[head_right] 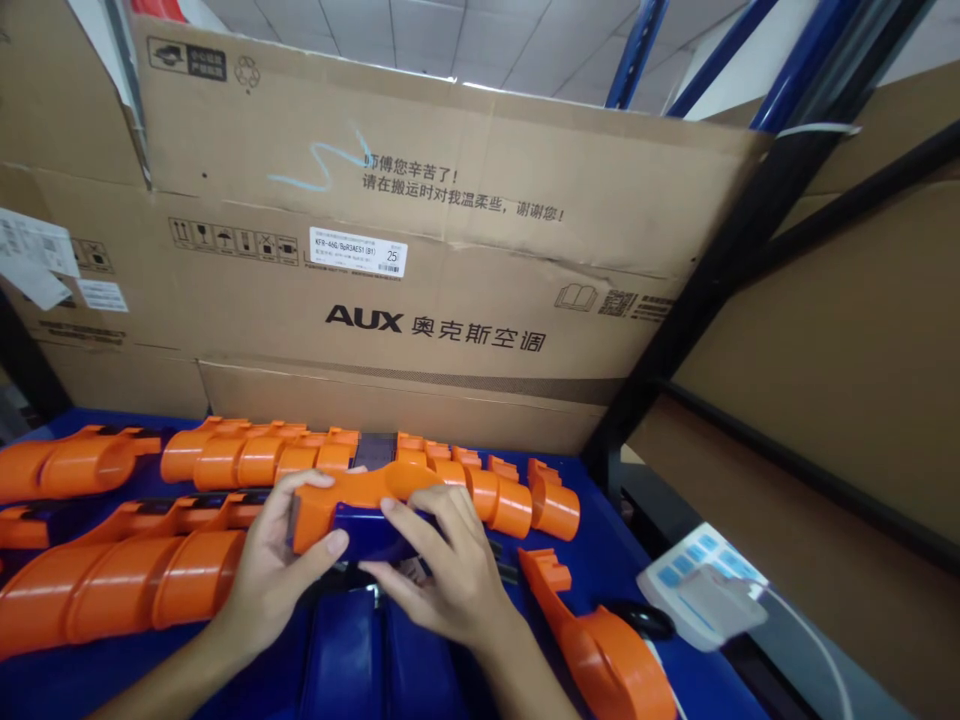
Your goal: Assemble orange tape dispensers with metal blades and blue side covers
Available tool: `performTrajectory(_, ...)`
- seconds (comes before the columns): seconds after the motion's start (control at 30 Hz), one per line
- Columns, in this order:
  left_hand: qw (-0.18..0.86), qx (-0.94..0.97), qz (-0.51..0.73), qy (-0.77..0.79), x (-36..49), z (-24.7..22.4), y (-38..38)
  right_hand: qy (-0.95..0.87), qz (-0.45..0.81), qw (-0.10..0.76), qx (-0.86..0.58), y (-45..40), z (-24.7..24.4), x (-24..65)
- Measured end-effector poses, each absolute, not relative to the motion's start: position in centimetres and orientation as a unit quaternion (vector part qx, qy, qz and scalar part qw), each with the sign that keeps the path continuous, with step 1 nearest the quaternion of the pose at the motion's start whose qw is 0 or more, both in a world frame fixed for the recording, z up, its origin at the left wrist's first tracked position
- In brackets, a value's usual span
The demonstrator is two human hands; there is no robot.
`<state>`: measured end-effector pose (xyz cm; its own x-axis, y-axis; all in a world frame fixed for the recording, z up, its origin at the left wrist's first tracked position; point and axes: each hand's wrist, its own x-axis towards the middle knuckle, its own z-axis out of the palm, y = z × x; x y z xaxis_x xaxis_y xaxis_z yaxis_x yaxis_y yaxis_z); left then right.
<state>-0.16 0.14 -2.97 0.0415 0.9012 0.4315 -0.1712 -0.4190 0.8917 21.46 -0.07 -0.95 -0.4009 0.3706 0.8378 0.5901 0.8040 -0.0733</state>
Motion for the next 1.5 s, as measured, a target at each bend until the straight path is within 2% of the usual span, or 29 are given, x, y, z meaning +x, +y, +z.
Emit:
performTrajectory(0.5, 0.392, 0.584, 0.621, 0.345, 0.0, -2.4, 0.1, -0.823, -0.127, 0.470, -0.293, -0.5, -0.6, 21.1)
performTrajectory(0.9, 0.412, 0.575, 0.616, 0.347, -0.5, -3.0, 0.3, -0.820, -0.124, 0.469, -0.305, -0.6, -0.5, 20.8)
performTrajectory(1.13, 0.508, 0.612, 0.570, 0.205, -0.3, -3.7, -0.1, -0.806, -0.023, 0.491, -0.329, -0.7, -0.2, 21.1)
performTrajectory(1.27, 0.405, 0.720, 0.514, 0.231, 0.0, -4.3, -0.6, -0.739, 0.092, 0.553, -0.373, -0.3, -1.9, 20.9)
performTrajectory(1.33, 0.364, 0.747, 0.493, 0.259, 0.3, -4.5, -0.5, -0.711, 0.136, 0.550, -0.416, -0.1, -3.0, 20.8)
performTrajectory(1.4, 0.374, 0.743, 0.493, 0.255, 0.6, -4.5, -0.4, -0.725, 0.156, 0.517, -0.427, 0.0, -3.5, 20.8)
performTrajectory(1.5, 0.407, 0.719, 0.510, 0.240, 0.9, -4.0, -0.4, -0.764, 0.100, 0.500, -0.396, 0.2, -3.3, 20.8)
